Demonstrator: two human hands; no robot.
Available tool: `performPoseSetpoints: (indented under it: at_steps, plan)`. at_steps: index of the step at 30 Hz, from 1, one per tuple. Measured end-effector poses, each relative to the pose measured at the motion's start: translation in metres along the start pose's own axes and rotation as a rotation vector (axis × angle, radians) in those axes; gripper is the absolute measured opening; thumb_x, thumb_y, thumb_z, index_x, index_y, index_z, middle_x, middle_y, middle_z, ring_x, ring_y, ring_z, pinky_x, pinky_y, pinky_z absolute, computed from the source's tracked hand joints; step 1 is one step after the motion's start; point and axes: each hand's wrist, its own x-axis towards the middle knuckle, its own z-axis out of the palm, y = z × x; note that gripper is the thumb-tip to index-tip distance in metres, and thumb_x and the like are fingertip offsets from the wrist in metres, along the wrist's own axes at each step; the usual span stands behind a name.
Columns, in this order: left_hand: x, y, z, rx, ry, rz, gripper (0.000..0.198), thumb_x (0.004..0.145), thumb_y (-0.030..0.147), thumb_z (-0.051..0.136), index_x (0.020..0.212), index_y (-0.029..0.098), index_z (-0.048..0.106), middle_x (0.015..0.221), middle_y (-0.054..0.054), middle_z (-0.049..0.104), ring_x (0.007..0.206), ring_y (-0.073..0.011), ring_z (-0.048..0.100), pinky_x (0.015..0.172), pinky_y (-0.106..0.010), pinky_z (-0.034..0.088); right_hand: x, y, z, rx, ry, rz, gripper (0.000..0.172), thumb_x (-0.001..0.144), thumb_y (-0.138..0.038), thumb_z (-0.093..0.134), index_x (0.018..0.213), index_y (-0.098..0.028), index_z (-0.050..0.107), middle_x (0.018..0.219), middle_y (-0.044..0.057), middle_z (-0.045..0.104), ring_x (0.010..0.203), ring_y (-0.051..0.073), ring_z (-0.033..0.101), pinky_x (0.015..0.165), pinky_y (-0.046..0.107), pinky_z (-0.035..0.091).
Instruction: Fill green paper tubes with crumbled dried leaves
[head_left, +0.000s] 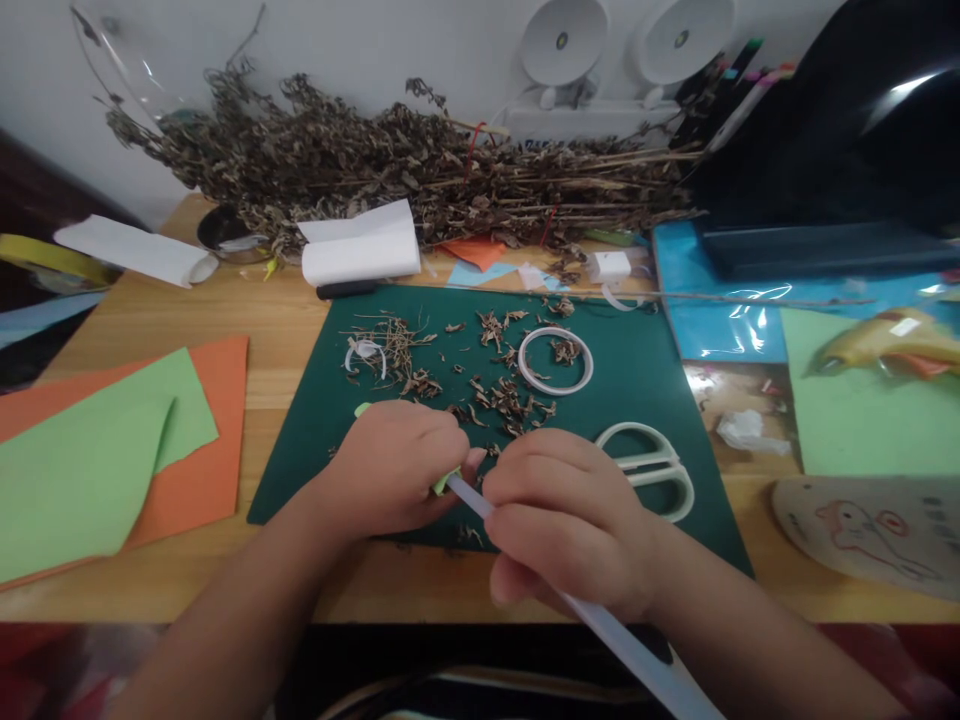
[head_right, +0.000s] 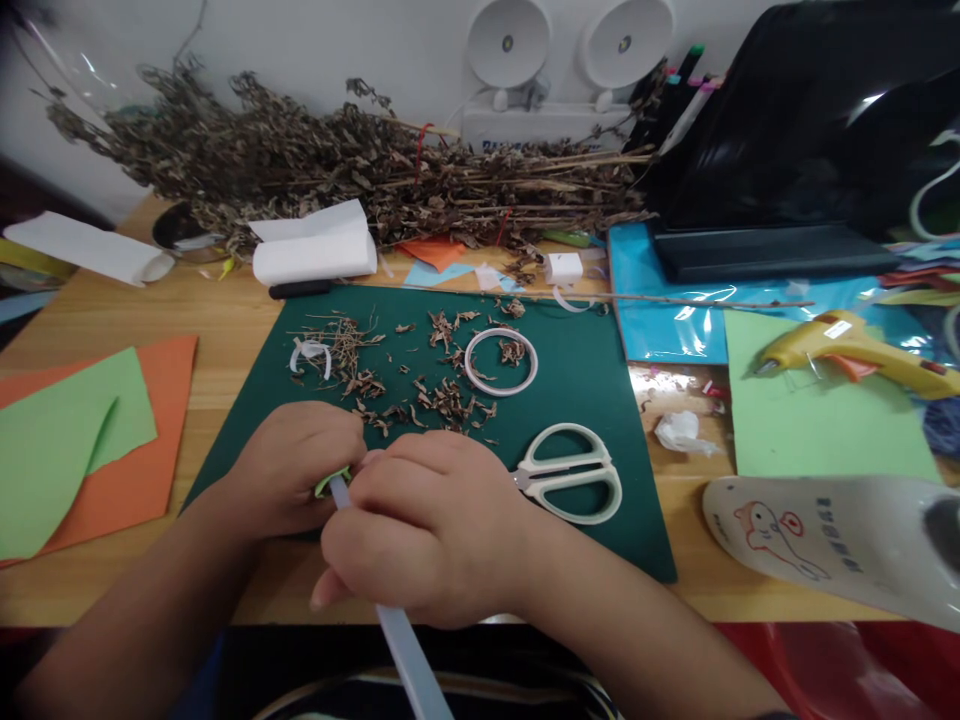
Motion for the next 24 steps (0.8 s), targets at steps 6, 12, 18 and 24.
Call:
performPoseSetpoints:
  at_steps: [6,12,18,24]
  plan:
    - [0.0,-0.0009,0.0004,0.014,0.012,-0.009,0.029,0.08,0.024,0.033,0.052,0.018,0.041,0.046,0.002,0.043,0.043,-0.0113,0.037,0.043,-0.025,0.026,0.0017,-0.0003,0.0,-0.003,-0.005,0.005,0.026,0.083,-0.029,0.04,0.062,-0.015,0.047,0.052,0.001,0.056,0.051,0.013,0.053,0.048,0.025,0.047]
    - [0.0011,0.0013,-0.0008,0.045,-0.009,0.012,0.031,0.079,0.025,0.03,0.051,0.018,0.042,0.044,0.001,0.044,0.042,-0.0114,0.039,0.042,-0.024,0.026,0.0005,0.0007,0.0003,0.017,0.009,0.065,0.028,0.083,-0.03,0.042,0.061,-0.014,0.049,0.054,0.002,0.058,0.053,0.011,0.055,0.05,0.023,0.046]
    - [0.0013,0.0036,-0.0025,0.083,-0.042,-0.037,0.034,0.08,0.025,0.031,0.049,0.017,0.041,0.043,0.001,0.044,0.041,-0.011,0.04,0.042,-0.023,0.026,-0.0037,-0.0003,-0.0048,-0.018,0.022,0.06,0.022,0.074,-0.029,0.058,0.06,-0.013,0.052,0.057,0.002,0.063,0.054,0.011,0.058,0.05,0.022,0.046]
    - [0.0002,0.0052,-0.0004,0.055,-0.015,-0.064,0.033,0.081,0.023,0.035,0.05,0.017,0.042,0.043,0.002,0.042,0.042,-0.0099,0.037,0.043,-0.023,0.026,-0.0062,-0.0012,-0.0083,-0.077,0.025,0.044,0.027,0.066,-0.037,0.064,0.064,-0.012,0.054,0.058,0.002,0.064,0.053,0.012,0.059,0.046,0.023,0.046]
